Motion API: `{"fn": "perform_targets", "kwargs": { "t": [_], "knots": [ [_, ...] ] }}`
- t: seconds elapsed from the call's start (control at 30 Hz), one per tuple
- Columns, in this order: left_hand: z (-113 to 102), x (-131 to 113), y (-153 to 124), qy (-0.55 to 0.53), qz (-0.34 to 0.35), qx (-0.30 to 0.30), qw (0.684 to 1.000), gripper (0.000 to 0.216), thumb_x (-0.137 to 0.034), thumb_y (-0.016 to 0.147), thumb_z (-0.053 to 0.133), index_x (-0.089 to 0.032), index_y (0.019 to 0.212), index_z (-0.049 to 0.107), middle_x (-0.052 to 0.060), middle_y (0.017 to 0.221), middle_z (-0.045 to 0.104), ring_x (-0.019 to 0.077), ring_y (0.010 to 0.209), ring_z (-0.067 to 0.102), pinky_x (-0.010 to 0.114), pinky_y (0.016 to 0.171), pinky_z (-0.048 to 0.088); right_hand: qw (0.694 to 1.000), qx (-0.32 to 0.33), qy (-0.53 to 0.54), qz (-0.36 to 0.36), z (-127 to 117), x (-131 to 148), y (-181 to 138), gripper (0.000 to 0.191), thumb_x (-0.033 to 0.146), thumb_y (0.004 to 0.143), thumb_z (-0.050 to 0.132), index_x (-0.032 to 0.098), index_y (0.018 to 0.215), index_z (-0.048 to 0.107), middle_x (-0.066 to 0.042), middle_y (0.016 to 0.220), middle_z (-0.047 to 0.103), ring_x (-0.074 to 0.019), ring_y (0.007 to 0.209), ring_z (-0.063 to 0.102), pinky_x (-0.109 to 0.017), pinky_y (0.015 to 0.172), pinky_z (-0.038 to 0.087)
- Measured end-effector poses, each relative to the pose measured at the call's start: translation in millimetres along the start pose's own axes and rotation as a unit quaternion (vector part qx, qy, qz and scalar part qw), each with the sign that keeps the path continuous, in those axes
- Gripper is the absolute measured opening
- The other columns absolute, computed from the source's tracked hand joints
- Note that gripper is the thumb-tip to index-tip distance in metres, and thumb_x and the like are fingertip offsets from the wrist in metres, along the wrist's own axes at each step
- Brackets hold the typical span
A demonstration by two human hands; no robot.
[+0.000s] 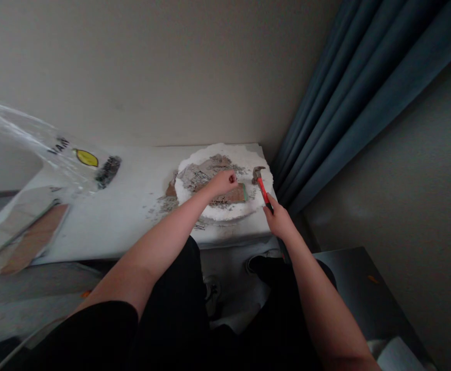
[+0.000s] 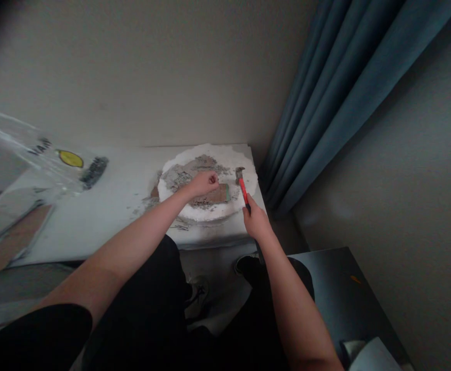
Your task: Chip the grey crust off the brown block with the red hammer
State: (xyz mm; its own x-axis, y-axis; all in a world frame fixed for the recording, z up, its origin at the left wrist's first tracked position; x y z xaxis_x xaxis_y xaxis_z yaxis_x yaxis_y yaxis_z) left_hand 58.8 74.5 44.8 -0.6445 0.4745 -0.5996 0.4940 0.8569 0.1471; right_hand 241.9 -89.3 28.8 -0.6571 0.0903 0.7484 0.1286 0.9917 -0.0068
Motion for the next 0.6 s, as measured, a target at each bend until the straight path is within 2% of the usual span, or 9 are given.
{"fn": "perform_targets", "kwargs": {
  "t": [0.1,0.3,0.5,0.6],
  "knots": [
    [15.7,-6.7,11.4,-0.062,0.011,0.006,0.998,0.010,-0.026,0.071,0.065,-0.020,0.078,0.061,0.003,0.076,0.068,0.0185,0.073,0.061,0.032,0.072,0.050,1.000,-0.003,0.003,0.005,-2.6,-4.5,3.2,0.062,0.024,0.098,0.053,0.017,0.159,0.048,-0.018,0.147,0.064,-0.0297,0.126,0.068,-0.048,0.109,0.052],
    [15.7,11.1,20.9,-0.144,0.002,-0.022,0.989,0.013,-0.025,0.072,0.066,-0.019,0.082,0.060,0.002,0.081,0.068,0.0168,0.077,0.063,0.032,0.075,0.052,1.000,0.008,0.012,-0.001,0.0,-7.4,8.3,0.064,0.024,0.097,0.055,0.016,0.160,0.047,-0.017,0.151,0.061,-0.0296,0.137,0.061,-0.047,0.111,0.051],
    [29.0,10.1,25.2,-0.151,0.017,0.009,0.988,0.015,-0.029,0.076,0.069,-0.019,0.079,0.059,0.000,0.076,0.065,0.0160,0.075,0.061,0.031,0.075,0.052,1.000,0.016,0.008,-0.004,1.2,-7.7,7.1,0.065,0.024,0.098,0.054,0.013,0.161,0.045,-0.019,0.154,0.058,-0.0308,0.141,0.057,-0.047,0.114,0.049],
    [30.0,6.9,24.4,-0.146,0.023,0.006,0.989,0.014,-0.027,0.077,0.068,-0.019,0.080,0.058,0.000,0.077,0.066,0.0163,0.075,0.062,0.031,0.077,0.052,1.000,0.015,0.008,-0.013,0.6,-5.8,6.6,0.065,0.023,0.098,0.054,0.013,0.161,0.044,-0.017,0.155,0.056,-0.0296,0.143,0.055,-0.045,0.116,0.047]
  ]
}}
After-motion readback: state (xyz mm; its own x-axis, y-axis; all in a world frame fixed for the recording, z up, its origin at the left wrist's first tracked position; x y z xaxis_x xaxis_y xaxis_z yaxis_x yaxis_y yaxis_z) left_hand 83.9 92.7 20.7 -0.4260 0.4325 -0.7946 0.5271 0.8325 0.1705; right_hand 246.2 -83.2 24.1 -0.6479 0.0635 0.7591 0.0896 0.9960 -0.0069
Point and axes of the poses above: each hand's wrist, its own y-axis towards the middle knuckle, its own z-axis out of the palm, x = y × z, the point moved 10 cm from there along y, towards the middle knuckle
